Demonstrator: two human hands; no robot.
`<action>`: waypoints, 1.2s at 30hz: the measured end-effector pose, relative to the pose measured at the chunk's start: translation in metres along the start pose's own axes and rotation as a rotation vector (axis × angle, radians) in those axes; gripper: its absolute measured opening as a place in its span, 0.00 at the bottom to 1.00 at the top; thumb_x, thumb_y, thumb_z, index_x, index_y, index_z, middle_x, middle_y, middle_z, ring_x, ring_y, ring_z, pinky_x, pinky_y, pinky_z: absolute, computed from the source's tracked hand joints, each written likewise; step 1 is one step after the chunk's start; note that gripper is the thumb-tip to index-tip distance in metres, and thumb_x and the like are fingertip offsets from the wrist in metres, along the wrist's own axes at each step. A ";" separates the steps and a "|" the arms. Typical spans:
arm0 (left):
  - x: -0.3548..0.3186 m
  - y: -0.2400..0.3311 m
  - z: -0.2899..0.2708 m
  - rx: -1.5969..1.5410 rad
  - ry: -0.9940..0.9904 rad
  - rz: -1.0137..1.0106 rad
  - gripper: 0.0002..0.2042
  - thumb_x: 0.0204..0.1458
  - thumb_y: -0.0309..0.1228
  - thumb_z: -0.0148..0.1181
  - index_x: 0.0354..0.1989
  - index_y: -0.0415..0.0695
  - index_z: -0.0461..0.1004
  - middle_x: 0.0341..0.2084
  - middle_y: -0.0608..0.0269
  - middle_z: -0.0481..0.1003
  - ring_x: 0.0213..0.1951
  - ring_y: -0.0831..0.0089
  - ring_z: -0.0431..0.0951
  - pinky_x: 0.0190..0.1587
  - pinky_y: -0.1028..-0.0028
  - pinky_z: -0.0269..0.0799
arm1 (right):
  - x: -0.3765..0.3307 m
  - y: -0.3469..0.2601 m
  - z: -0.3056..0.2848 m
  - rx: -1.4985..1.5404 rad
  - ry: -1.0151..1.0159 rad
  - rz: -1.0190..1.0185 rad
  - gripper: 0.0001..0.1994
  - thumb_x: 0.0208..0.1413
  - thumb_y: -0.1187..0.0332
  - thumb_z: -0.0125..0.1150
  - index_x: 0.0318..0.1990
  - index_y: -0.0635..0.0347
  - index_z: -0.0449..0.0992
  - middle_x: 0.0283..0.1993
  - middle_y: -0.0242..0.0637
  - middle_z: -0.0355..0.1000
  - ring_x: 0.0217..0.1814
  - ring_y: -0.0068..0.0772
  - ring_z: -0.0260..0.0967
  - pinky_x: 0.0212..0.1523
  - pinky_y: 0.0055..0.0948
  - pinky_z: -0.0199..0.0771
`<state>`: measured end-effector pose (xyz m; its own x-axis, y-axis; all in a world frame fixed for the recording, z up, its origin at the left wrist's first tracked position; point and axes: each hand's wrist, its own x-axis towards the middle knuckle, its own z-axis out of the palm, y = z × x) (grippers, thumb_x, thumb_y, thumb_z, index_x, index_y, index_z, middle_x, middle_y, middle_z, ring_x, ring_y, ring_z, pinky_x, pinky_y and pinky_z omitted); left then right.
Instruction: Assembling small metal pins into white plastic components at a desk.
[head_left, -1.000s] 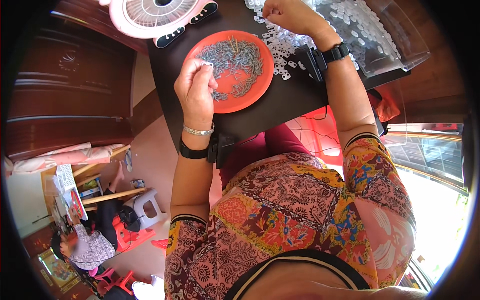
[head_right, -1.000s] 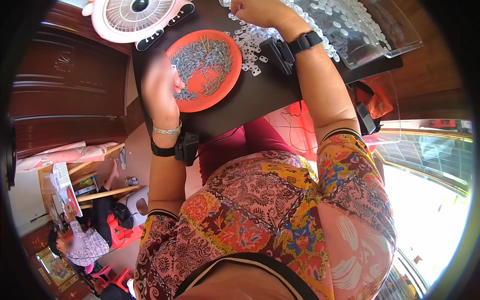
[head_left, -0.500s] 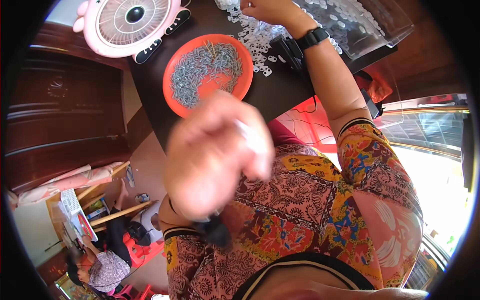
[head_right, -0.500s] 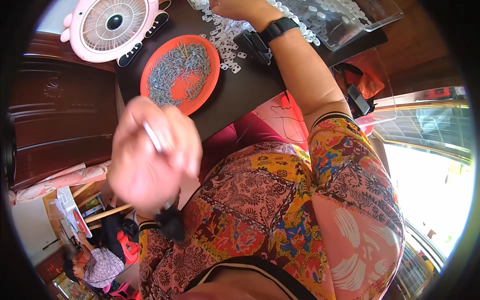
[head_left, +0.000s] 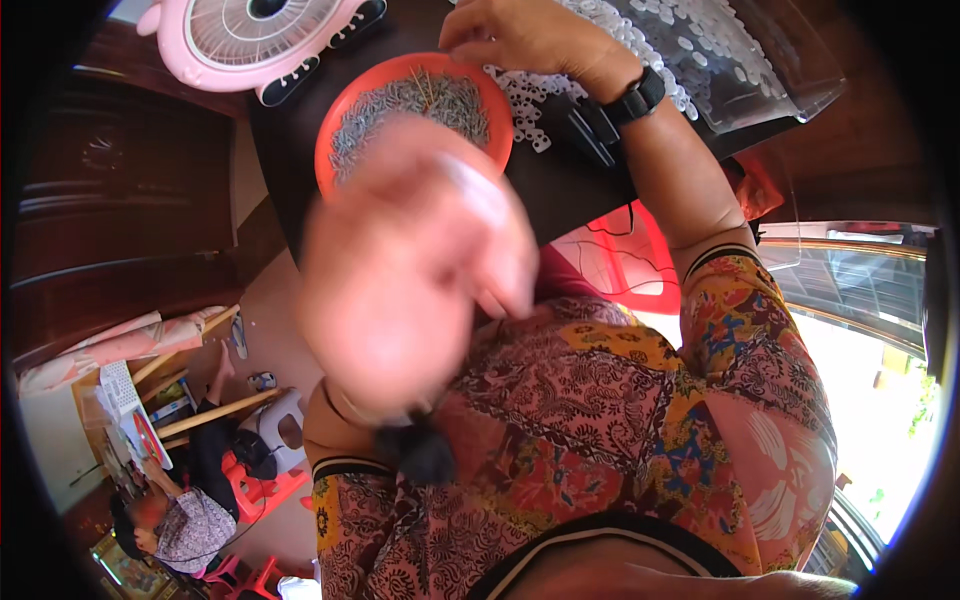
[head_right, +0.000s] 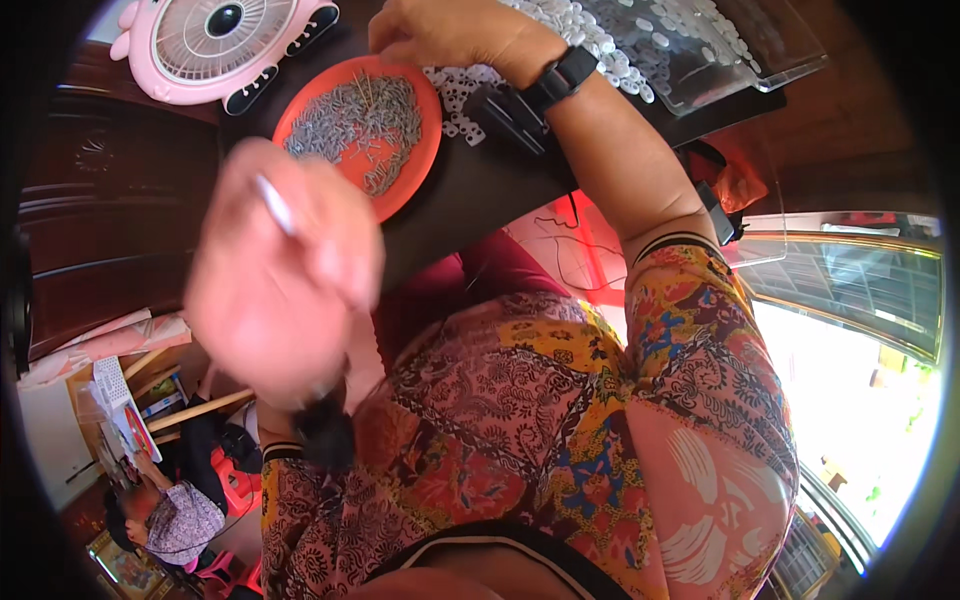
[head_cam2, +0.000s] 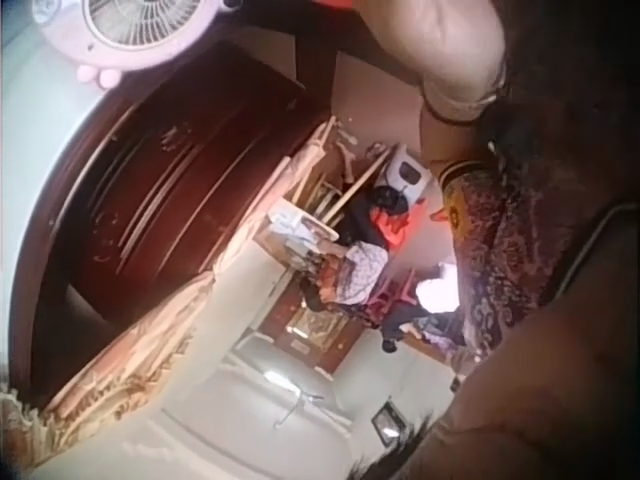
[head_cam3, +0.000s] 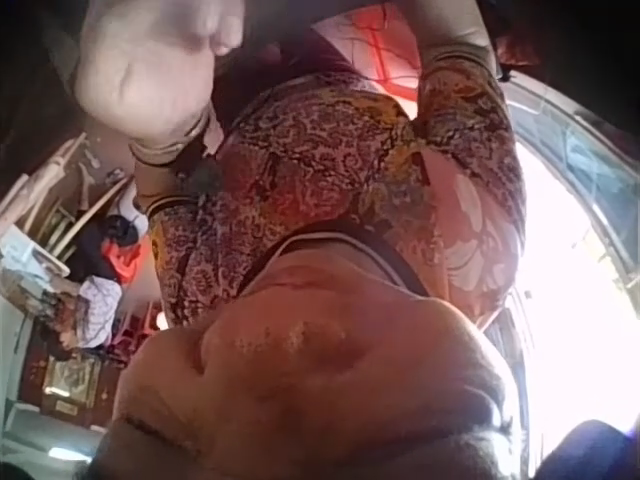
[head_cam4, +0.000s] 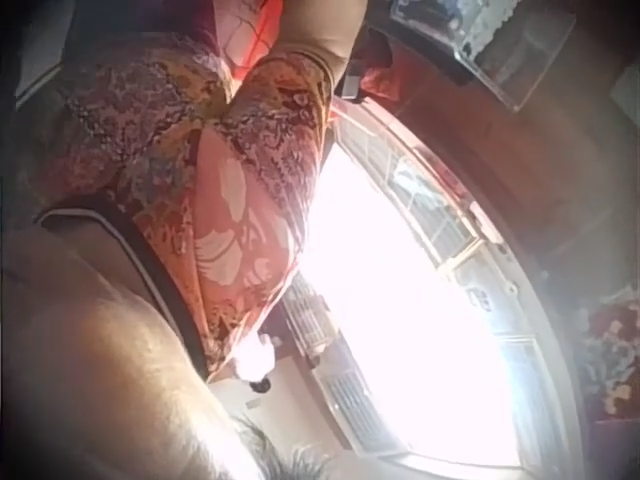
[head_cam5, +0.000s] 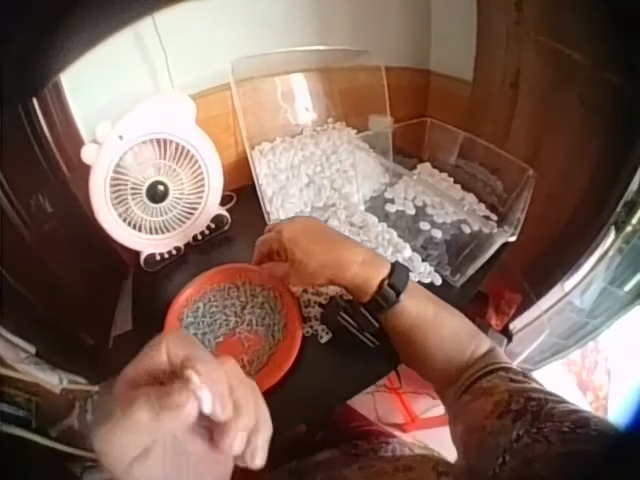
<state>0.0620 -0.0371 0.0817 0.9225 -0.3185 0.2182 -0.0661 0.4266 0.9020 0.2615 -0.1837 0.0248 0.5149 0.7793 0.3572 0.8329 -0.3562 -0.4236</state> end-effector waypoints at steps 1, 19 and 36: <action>0.002 -0.002 -0.015 -0.127 0.114 0.111 0.10 0.58 0.34 0.43 0.31 0.39 0.64 0.20 0.60 0.64 0.22 0.71 0.63 0.21 0.77 0.60 | 0.004 -0.006 0.002 0.010 0.006 -0.093 0.09 0.47 0.65 0.61 0.34 0.61 0.77 0.32 0.44 0.72 0.36 0.48 0.71 0.37 0.38 0.71; 0.028 -0.045 -0.105 0.184 0.694 0.167 0.08 0.53 0.31 0.49 0.26 0.40 0.68 0.17 0.63 0.67 0.20 0.71 0.68 0.24 0.75 0.59 | 0.016 -0.038 0.042 -0.016 -0.148 -0.265 0.07 0.49 0.69 0.60 0.32 0.63 0.73 0.30 0.41 0.71 0.35 0.45 0.70 0.36 0.37 0.70; 0.033 -0.060 -0.087 0.348 0.512 0.093 0.06 0.55 0.29 0.52 0.28 0.41 0.68 0.18 0.69 0.68 0.20 0.84 0.66 0.22 0.85 0.59 | 0.014 -0.029 0.033 0.719 0.020 0.007 0.11 0.62 0.64 0.54 0.36 0.64 0.72 0.32 0.26 0.69 0.35 0.14 0.65 0.38 0.17 0.68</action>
<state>0.1291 0.0007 0.0026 0.9666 0.1893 0.1730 -0.1951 0.1049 0.9752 0.2374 -0.1454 0.0149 0.5292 0.7660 0.3649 0.4932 0.0722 -0.8669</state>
